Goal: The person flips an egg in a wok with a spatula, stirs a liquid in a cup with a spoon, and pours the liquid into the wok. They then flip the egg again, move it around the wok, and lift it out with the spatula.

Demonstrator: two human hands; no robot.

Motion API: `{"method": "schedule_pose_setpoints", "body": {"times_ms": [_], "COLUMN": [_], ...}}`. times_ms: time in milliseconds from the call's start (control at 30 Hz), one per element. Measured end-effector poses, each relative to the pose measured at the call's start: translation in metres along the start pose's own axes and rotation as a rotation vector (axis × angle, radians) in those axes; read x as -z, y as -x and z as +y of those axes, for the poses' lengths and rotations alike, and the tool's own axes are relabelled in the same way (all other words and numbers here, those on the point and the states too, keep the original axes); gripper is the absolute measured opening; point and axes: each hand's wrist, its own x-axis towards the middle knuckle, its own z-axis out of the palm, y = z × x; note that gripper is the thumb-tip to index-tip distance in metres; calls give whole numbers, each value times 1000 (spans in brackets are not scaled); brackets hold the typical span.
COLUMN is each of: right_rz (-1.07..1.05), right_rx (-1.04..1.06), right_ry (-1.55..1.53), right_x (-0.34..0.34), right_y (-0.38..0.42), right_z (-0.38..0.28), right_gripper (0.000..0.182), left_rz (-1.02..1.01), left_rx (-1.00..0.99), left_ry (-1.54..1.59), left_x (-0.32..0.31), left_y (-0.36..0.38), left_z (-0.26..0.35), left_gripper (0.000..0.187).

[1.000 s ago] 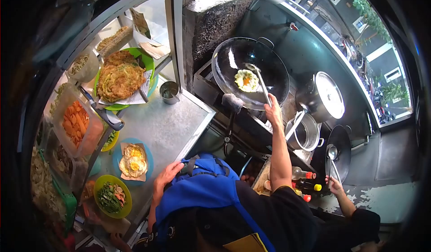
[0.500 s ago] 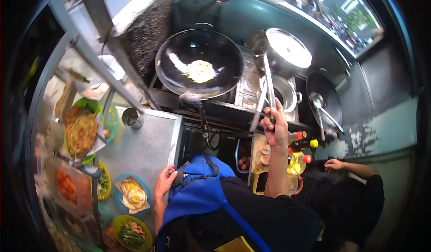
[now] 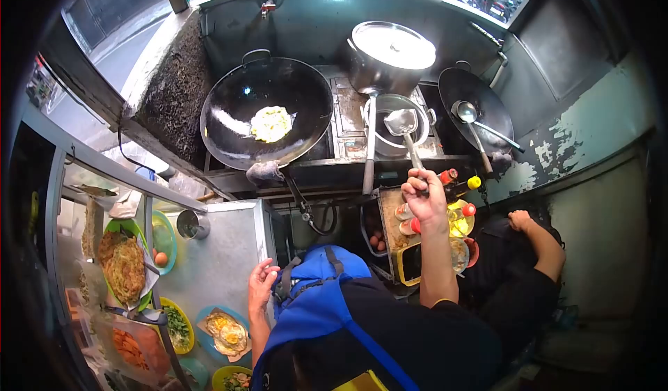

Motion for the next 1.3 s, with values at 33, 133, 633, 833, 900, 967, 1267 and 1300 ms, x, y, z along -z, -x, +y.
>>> {"method": "schedule_pose_setpoints", "body": {"times_ms": [33, 133, 633, 833, 900, 967, 1267, 1300], "right_rz": [-8, 34, 61, -95, -156, -174, -238, -238], "right_rx": [5, -46, 17, -9, 4, 0, -288, -327], "right_ry": [-4, -27, -279, -378, -288, -226, -48, -16], "right_x": [1, -4, -12, -24, -30, -37, -80, -82], "right_y": [-8, -25, -48, -2, 12, 21, 9, 5], "right_z": [-1, 5, 13, 14, 16, 18, 65, 74], "right_gripper": [7, 11, 12, 8, 7, 11, 9, 9], "left_rz": [-4, 19, 33, 106, 141, 49, -159, -159], "left_rx": [-9, -24, 51, 8, -4, -23, -1, -1], "left_ry": [-3, 15, -120, -124, -87, -30, -103, -119], "left_x": [1, 1, -3, -7, -8, -8, -3, -3], "left_y": [-1, 1, 8, 13, 18, 21, 48, 49], "left_z": [0, -1, -17, -7, 1, 9, 31, 29], "left_gripper": [53, 52, 41, 35, 34, 34, 34, 34]}}
